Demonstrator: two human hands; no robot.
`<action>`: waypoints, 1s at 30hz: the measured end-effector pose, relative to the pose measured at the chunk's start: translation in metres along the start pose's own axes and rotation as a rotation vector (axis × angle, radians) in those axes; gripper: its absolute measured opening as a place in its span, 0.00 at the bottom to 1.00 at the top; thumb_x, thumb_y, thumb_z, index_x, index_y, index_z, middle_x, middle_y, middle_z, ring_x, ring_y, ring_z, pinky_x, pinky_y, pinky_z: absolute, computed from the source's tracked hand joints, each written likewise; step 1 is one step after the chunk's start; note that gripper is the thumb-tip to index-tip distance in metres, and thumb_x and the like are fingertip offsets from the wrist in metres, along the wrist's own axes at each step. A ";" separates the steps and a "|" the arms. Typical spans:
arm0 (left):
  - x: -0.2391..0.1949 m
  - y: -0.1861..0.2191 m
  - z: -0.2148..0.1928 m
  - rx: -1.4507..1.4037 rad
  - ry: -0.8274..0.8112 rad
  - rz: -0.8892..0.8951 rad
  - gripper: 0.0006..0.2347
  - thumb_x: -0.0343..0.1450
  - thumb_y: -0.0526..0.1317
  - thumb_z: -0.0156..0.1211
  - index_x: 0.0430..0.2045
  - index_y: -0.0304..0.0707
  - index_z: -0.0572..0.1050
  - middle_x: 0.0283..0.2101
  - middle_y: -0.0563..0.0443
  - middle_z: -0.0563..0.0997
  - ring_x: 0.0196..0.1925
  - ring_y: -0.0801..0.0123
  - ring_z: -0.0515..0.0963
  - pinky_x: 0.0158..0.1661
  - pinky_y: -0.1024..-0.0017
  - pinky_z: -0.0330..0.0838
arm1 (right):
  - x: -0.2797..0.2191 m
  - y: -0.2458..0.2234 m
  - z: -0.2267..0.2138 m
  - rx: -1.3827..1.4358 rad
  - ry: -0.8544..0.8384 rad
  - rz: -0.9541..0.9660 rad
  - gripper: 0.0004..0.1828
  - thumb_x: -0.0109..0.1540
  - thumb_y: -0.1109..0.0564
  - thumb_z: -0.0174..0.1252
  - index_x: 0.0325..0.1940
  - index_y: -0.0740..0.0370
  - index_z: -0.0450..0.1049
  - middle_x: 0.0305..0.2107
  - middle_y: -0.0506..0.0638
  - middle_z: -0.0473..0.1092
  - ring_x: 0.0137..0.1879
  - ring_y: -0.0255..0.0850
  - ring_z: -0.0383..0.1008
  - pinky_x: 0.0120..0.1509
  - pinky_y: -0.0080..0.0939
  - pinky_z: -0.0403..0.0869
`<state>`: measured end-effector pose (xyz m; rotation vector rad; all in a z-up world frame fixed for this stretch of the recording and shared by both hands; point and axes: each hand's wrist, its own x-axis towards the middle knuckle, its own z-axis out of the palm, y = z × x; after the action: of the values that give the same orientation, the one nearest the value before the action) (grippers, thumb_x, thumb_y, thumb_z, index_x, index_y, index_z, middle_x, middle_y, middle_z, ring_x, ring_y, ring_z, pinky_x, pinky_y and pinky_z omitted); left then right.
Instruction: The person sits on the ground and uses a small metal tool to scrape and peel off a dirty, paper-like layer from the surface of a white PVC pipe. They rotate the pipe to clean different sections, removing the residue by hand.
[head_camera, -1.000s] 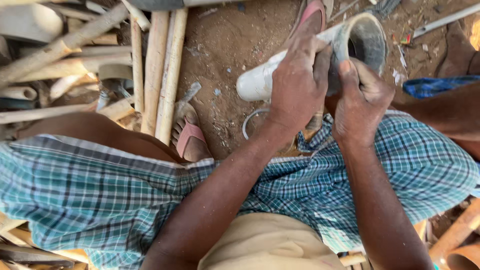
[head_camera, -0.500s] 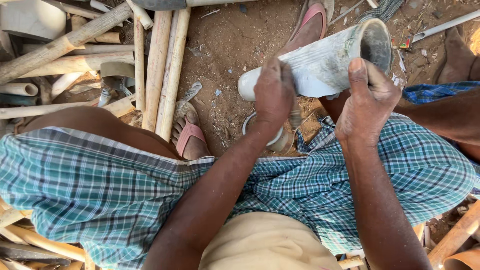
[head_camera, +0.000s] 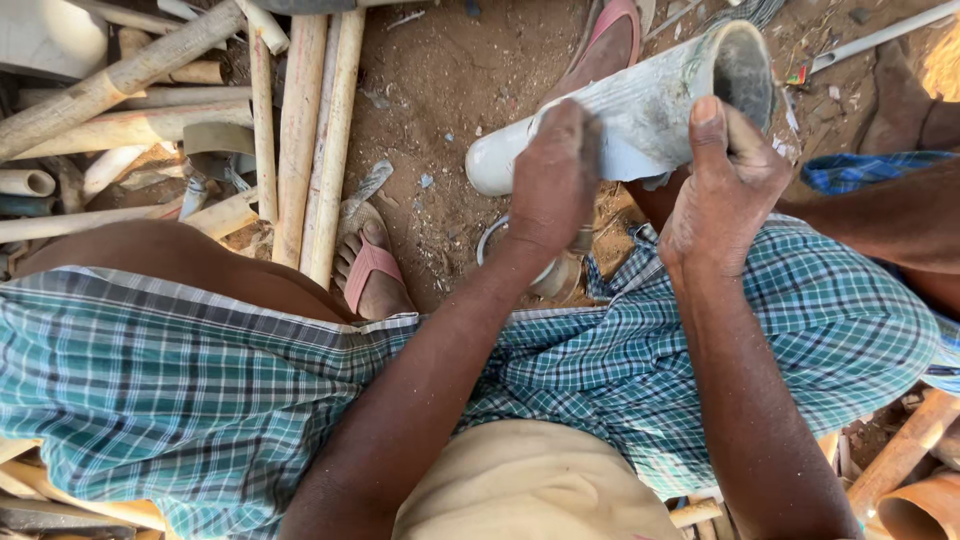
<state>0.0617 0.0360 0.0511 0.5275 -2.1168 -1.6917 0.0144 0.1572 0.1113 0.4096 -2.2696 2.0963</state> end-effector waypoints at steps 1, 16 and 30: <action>0.003 0.005 -0.001 0.053 0.024 -0.013 0.11 0.80 0.44 0.44 0.39 0.35 0.69 0.38 0.37 0.79 0.35 0.45 0.82 0.40 0.48 0.76 | 0.003 -0.001 0.002 -0.008 0.009 0.001 0.13 0.72 0.56 0.65 0.47 0.74 0.79 0.35 0.42 0.71 0.41 0.29 0.64 0.48 0.31 0.67; 0.007 0.026 -0.002 -0.036 0.084 0.287 0.05 0.80 0.37 0.50 0.40 0.34 0.68 0.39 0.35 0.78 0.38 0.45 0.82 0.41 0.53 0.78 | 0.000 -0.011 0.013 -0.226 0.044 0.067 0.13 0.71 0.56 0.61 0.50 0.72 0.82 0.31 0.42 0.70 0.37 0.27 0.63 0.40 0.31 0.64; 0.028 0.025 -0.003 -0.063 0.004 0.225 0.06 0.78 0.38 0.54 0.39 0.32 0.71 0.39 0.37 0.81 0.43 0.49 0.83 0.46 0.54 0.77 | 0.005 -0.005 0.009 -0.037 0.077 0.045 0.13 0.71 0.59 0.63 0.50 0.76 0.80 0.34 0.41 0.71 0.39 0.26 0.63 0.45 0.29 0.67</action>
<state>0.0382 0.0243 0.0776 0.2625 -2.0273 -1.6220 0.0115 0.1473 0.1162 0.2733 -2.2915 2.0487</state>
